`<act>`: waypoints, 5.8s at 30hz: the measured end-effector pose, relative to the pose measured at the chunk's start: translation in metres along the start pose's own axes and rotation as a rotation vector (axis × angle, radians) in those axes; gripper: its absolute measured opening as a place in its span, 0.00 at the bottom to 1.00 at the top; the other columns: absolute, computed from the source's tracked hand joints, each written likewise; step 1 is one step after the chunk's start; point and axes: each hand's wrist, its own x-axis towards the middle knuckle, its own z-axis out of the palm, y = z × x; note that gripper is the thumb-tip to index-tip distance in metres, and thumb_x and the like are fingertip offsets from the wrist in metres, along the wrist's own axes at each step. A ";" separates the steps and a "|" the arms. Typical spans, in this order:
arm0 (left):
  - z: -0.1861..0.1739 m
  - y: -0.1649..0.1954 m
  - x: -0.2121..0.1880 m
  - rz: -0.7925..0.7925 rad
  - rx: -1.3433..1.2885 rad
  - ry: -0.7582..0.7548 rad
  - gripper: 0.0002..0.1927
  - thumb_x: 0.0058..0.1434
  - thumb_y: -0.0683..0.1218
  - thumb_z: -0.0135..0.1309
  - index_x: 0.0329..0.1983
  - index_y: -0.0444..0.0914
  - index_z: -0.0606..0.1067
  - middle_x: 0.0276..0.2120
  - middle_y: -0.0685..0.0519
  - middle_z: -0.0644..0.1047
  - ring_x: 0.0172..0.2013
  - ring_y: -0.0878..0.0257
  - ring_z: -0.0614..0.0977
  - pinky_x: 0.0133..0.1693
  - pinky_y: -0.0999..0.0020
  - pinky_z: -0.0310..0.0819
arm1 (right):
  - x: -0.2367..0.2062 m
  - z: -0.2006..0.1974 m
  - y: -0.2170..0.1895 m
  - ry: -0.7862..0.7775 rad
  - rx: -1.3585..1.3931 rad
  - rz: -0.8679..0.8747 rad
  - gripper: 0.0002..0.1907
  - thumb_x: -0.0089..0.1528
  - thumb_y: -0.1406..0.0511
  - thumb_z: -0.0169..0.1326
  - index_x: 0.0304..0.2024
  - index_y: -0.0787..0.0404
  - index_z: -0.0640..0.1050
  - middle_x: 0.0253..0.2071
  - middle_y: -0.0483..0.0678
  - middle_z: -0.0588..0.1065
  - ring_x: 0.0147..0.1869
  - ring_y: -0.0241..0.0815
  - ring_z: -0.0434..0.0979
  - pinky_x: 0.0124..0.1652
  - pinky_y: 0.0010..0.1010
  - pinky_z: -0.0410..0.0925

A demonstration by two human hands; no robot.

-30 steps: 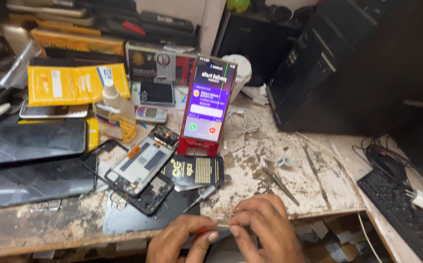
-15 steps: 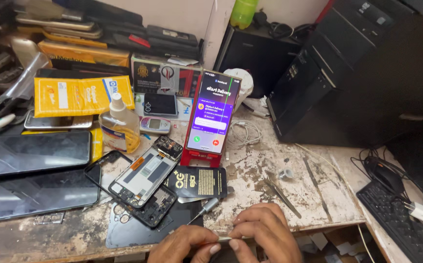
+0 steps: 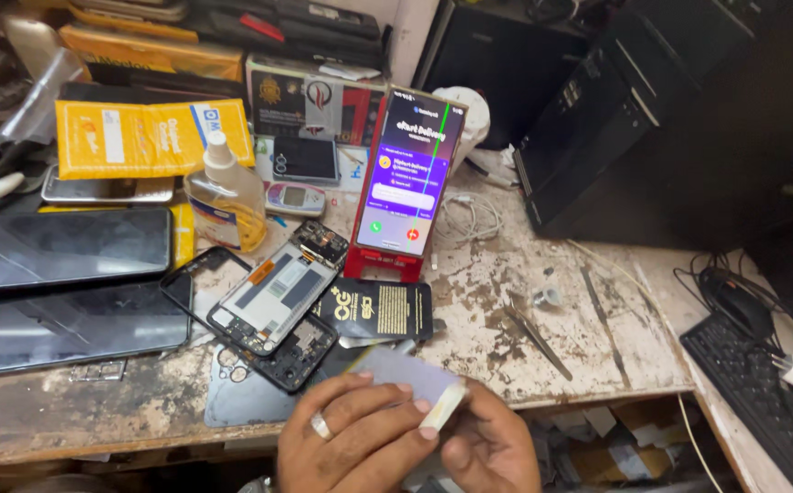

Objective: The person uses a screwdriver to remove screws from a mobile phone battery, then peels off the protective film. They place the battery into the phone chassis, connect the ribbon cable, and test the device by pressing the power button.

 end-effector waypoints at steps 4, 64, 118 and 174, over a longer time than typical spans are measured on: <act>0.003 0.002 -0.001 0.052 0.073 -0.070 0.09 0.57 0.48 0.63 0.40 0.48 0.78 0.49 0.60 0.81 0.51 0.62 0.83 0.56 0.55 0.70 | 0.004 0.001 -0.008 0.070 0.004 0.172 0.27 0.63 0.67 0.57 0.62 0.75 0.69 0.56 0.64 0.76 0.61 0.52 0.77 0.61 0.42 0.67; -0.006 0.016 0.004 -1.190 -0.851 -0.073 0.06 0.64 0.40 0.55 0.43 0.33 0.77 0.28 0.58 0.78 0.28 0.75 0.75 0.30 0.78 0.69 | 0.052 0.042 -0.066 -0.016 -0.541 -0.008 0.10 0.66 0.72 0.57 0.50 0.69 0.79 0.45 0.52 0.80 0.49 0.37 0.80 0.50 0.26 0.73; -0.011 -0.005 -0.027 -1.243 -0.685 -0.095 0.05 0.58 0.41 0.62 0.36 0.36 0.81 0.20 0.60 0.75 0.20 0.78 0.69 0.23 0.80 0.58 | 0.066 0.038 -0.067 -0.138 -0.465 -0.020 0.15 0.66 0.61 0.59 0.50 0.66 0.79 0.58 0.57 0.78 0.54 0.41 0.78 0.54 0.34 0.72; -0.028 0.022 0.005 -1.108 -0.651 -0.233 0.11 0.59 0.43 0.63 0.44 0.35 0.81 0.28 0.57 0.83 0.26 0.74 0.80 0.28 0.77 0.76 | 0.033 0.045 -0.042 0.156 -0.234 0.039 0.11 0.63 0.77 0.57 0.48 0.67 0.77 0.43 0.51 0.77 0.45 0.34 0.78 0.45 0.23 0.72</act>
